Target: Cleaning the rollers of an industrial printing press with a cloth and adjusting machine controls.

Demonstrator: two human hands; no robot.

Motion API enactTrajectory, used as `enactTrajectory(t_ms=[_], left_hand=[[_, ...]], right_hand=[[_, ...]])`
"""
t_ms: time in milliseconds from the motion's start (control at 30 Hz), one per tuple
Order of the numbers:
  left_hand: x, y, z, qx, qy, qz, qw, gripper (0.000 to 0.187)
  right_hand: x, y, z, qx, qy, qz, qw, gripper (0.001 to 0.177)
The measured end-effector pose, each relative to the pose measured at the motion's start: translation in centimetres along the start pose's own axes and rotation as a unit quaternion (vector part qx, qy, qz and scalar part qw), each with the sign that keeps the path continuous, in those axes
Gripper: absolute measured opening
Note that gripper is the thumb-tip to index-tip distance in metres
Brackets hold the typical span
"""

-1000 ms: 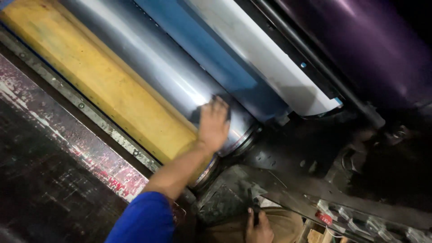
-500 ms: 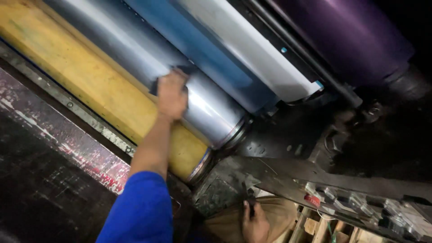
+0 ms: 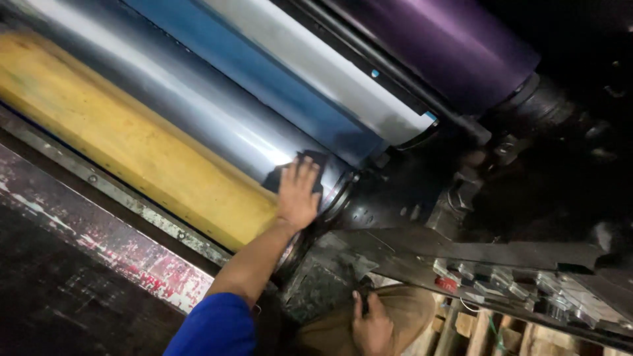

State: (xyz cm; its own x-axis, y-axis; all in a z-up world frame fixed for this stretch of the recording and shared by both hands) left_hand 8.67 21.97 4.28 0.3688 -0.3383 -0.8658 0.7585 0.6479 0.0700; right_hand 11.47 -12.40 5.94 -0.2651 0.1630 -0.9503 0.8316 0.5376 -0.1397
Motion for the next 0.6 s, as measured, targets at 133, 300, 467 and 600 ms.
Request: enactTrajectory(t_ms=[133,300,467,600], left_hand=[[0.8,-0.7,1.0,0.185,0.007,-0.032,0.982,0.078],[-0.5,2.2,-6.2,0.391,-0.100,-0.031,0.914,0.063],[-5.4,4.3,-17.5,-0.031,-0.030,0.098,0.994,0.070],[-4.2,8.6,-27.4,-0.199,-0.001,0.128,0.972,0.068]], right_hand=[[0.9,0.6,0.6,0.009,-0.034,-0.002,0.999,0.027],[2.6,0.5,3.2,0.062,-0.038,-0.022,0.997,0.028],[1.7,0.6,1.6,-0.011,-0.017,0.010,1.000,0.035],[1.8,0.5,2.2,-0.055,-0.001,0.043,0.998,0.031]])
Point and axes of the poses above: each hand's wrist, its own y-axis towards the middle knuckle, its own x-axis out of the palm, z = x × y, the point moved 3 cm from there along y, towards the middle knuckle, and after that the axes turned 14 degrees about -z, right-handed, at the moved point
